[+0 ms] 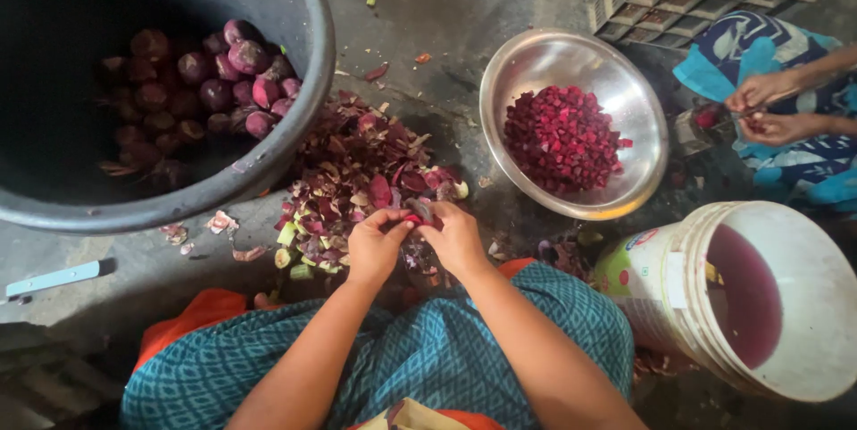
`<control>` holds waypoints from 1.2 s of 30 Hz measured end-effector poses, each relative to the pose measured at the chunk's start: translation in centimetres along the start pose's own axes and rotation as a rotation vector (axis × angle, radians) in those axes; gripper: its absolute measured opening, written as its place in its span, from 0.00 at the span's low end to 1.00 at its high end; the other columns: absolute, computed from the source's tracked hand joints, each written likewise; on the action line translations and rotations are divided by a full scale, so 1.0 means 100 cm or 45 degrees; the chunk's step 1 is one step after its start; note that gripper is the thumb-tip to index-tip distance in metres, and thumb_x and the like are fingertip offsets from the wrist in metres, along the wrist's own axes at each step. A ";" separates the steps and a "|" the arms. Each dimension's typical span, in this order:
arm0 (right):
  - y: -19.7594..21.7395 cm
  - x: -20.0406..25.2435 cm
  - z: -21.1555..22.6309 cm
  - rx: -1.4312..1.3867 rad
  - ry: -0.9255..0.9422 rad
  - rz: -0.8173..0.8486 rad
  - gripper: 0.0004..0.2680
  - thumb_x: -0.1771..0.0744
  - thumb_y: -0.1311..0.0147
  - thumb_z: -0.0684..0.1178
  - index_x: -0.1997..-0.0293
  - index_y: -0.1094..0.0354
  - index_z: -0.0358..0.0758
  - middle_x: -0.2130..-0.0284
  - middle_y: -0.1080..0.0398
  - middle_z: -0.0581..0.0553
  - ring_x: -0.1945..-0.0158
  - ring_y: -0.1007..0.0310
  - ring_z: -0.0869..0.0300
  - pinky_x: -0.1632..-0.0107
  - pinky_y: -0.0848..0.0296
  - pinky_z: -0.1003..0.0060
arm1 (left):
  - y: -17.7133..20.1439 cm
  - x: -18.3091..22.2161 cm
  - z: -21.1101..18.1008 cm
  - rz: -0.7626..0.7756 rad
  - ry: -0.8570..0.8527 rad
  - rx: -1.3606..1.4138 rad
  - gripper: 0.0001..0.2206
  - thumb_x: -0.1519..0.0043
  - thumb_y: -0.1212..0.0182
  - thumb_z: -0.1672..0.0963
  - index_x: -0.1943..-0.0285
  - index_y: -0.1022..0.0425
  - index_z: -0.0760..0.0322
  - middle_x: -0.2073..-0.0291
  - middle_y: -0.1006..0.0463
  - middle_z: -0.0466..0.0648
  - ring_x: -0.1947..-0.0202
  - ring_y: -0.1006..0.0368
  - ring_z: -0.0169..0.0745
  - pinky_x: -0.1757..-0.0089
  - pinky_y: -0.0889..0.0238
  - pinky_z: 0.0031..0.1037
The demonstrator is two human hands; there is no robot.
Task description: The person sits on the floor and peels beetroots using a small knife, placing the peeled pieces into a metal bowl. A second person is also peeling beetroots nearby.
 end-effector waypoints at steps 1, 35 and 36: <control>-0.001 -0.003 0.001 0.059 0.044 0.006 0.13 0.39 0.35 0.39 0.50 0.26 0.35 0.63 0.24 0.41 0.62 0.22 0.53 0.58 0.25 0.64 | 0.001 -0.002 0.002 -0.008 0.000 0.023 0.06 0.43 0.31 0.60 0.58 0.17 0.65 0.67 0.14 0.43 0.67 0.24 0.25 0.60 0.30 0.20; -0.032 -0.011 -0.046 0.129 0.286 -0.153 0.10 0.39 0.32 0.43 0.57 0.27 0.37 0.62 0.27 0.38 0.58 0.24 0.44 0.55 0.25 0.56 | -0.007 -0.035 0.089 -0.100 0.288 0.098 0.07 0.40 0.30 0.59 0.56 0.18 0.67 0.70 0.21 0.45 0.73 0.35 0.34 0.70 0.43 0.27; -0.034 -0.009 -0.048 0.146 0.273 -0.138 0.10 0.39 0.33 0.43 0.58 0.28 0.37 0.63 0.27 0.39 0.58 0.24 0.44 0.55 0.25 0.55 | -0.007 -0.037 0.093 -0.105 0.244 0.061 0.06 0.40 0.31 0.59 0.57 0.18 0.67 0.69 0.20 0.44 0.72 0.33 0.31 0.69 0.41 0.25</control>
Point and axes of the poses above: each hand's wrist, its own x-axis away from the middle knuckle, its own y-axis out of the back of the hand, z = x × y, the point moved 3 cm from there along -x, towards the middle knuckle
